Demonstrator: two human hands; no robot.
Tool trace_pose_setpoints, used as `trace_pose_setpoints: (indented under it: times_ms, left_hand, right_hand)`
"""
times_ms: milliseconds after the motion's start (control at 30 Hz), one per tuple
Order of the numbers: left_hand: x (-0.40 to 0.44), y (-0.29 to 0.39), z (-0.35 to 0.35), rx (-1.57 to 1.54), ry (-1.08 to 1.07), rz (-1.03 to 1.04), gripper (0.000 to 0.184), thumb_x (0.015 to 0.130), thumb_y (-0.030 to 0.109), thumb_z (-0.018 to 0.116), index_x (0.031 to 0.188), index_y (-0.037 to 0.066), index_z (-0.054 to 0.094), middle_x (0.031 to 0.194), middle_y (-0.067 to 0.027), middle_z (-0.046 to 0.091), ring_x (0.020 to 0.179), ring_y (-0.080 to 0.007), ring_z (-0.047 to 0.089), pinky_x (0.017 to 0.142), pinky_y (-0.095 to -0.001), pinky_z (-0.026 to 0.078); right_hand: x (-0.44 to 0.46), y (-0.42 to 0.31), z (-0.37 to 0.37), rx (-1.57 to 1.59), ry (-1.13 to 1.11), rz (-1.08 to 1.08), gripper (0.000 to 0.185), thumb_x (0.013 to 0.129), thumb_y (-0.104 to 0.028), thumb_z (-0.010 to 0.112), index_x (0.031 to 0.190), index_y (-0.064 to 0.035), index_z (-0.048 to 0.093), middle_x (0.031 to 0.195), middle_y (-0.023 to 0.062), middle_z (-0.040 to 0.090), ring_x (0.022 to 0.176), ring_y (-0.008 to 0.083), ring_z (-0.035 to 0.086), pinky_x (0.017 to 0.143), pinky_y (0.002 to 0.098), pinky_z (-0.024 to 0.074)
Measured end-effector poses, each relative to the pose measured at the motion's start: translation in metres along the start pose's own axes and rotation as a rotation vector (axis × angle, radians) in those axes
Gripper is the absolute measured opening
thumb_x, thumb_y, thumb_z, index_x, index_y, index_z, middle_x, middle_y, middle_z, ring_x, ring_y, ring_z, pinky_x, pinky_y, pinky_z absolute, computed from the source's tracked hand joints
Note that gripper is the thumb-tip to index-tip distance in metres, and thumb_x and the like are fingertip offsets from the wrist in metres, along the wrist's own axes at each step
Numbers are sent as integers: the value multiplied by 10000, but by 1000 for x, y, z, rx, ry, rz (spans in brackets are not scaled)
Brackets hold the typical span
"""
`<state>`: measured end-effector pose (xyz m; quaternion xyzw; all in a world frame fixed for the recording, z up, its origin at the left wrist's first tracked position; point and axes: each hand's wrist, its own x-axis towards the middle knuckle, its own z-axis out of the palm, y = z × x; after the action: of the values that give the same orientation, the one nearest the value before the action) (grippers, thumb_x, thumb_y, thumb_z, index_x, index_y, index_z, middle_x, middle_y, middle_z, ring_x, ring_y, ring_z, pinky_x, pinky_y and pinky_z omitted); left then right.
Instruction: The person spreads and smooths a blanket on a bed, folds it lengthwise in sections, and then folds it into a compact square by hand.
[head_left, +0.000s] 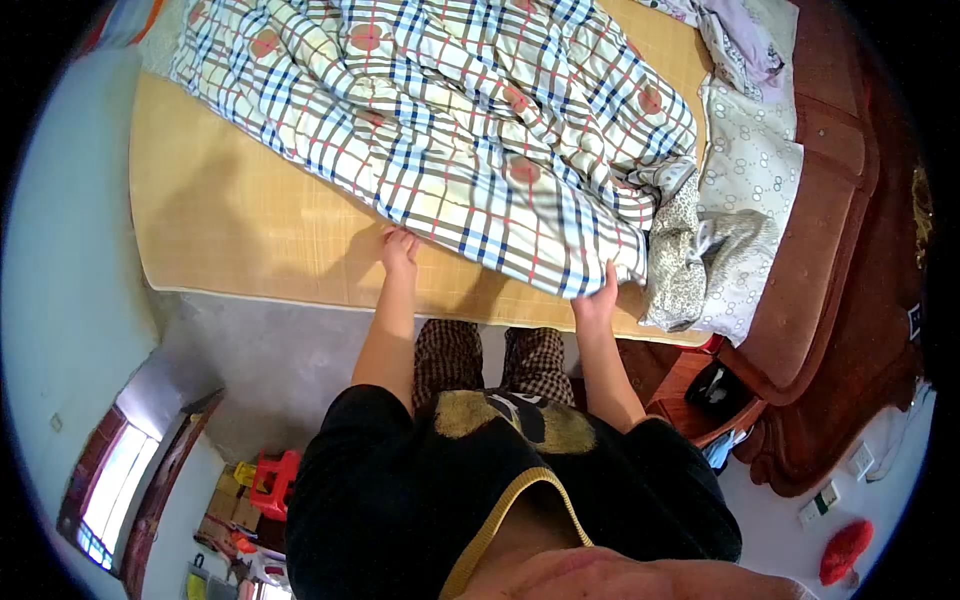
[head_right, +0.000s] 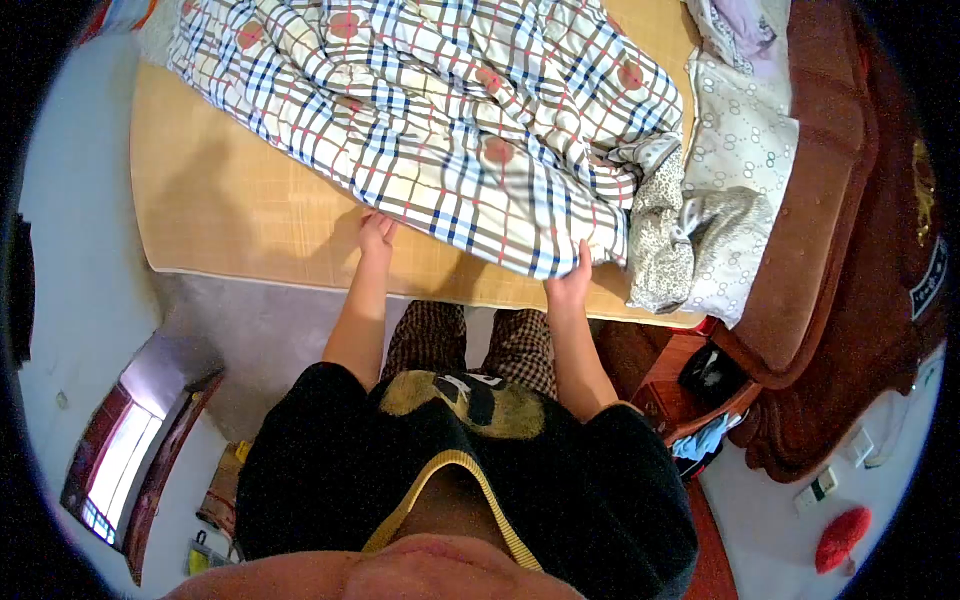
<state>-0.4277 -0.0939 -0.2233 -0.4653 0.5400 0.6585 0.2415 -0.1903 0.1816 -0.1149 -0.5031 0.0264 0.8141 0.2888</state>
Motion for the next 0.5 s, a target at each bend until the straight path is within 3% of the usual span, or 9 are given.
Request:
trace_pose_setpoints:
  times_ms: [67, 100, 133, 200, 333, 500]
  left_hand:
    - [8, -5, 13, -29, -134, -97, 293, 968, 174, 443, 1255, 138, 488, 1209, -64, 589, 1044, -242, 601, 803, -412, 538]
    - [14, -12, 19, -307, -550, -34, 429, 985, 279, 416, 1357, 66, 426, 1320, -99, 539, 1154, -263, 557, 907, -423, 511]
    - [17, -7, 42, -383, -716, -105, 509, 998, 352, 397, 1380, 15, 396, 1359, -115, 505, 1221, -275, 509, 1003, -421, 455]
    - [-15, -1, 62, -558, -890, -236, 511, 997, 356, 399, 1384, 22, 394, 1365, -116, 499, 1228, -277, 502, 1009, -426, 449]
    - [-41, -3, 63, -654, -890, -268, 515, 995, 366, 403, 1391, 36, 391, 1378, -117, 486, 1242, -280, 489, 1019, -436, 438]
    - [-23, 52, 69, -589, -749, -108, 521, 993, 377, 409, 1401, 54, 386, 1395, -119, 470, 1259, -284, 473, 1033, -450, 424]
  right_hand:
    - [-65, 3, 12, -27, 92, 11, 509, 975, -360, 460, 1372, -46, 415, 1346, 157, 508, 1228, 335, 490, 1060, 499, 379]
    - [-87, 5, 13, -34, 99, 24, 543, 971, -399, 466, 1393, -63, 397, 1365, 155, 492, 1246, 337, 474, 1063, 504, 374]
    - [-114, 7, 20, -7, 74, 58, 563, 963, -411, 489, 1391, -58, 395, 1370, 147, 489, 1243, 331, 479, 1057, 501, 387]
    - [-160, 5, 35, 35, 100, 92, 623, 941, -447, 526, 1410, -66, 375, 1399, 143, 461, 1265, 325, 458, 1064, 522, 378]
    - [-214, -4, 49, -54, -37, 77, 791, 840, -561, 610, 1416, -70, 379, 1395, 168, 462, 1266, 344, 451, 1071, 512, 362]
    - [-234, -18, 72, -45, -32, -87, 647, 925, -463, 487, 1434, -91, 342, 1413, 161, 433, 1283, 323, 439, 1081, 528, 354]
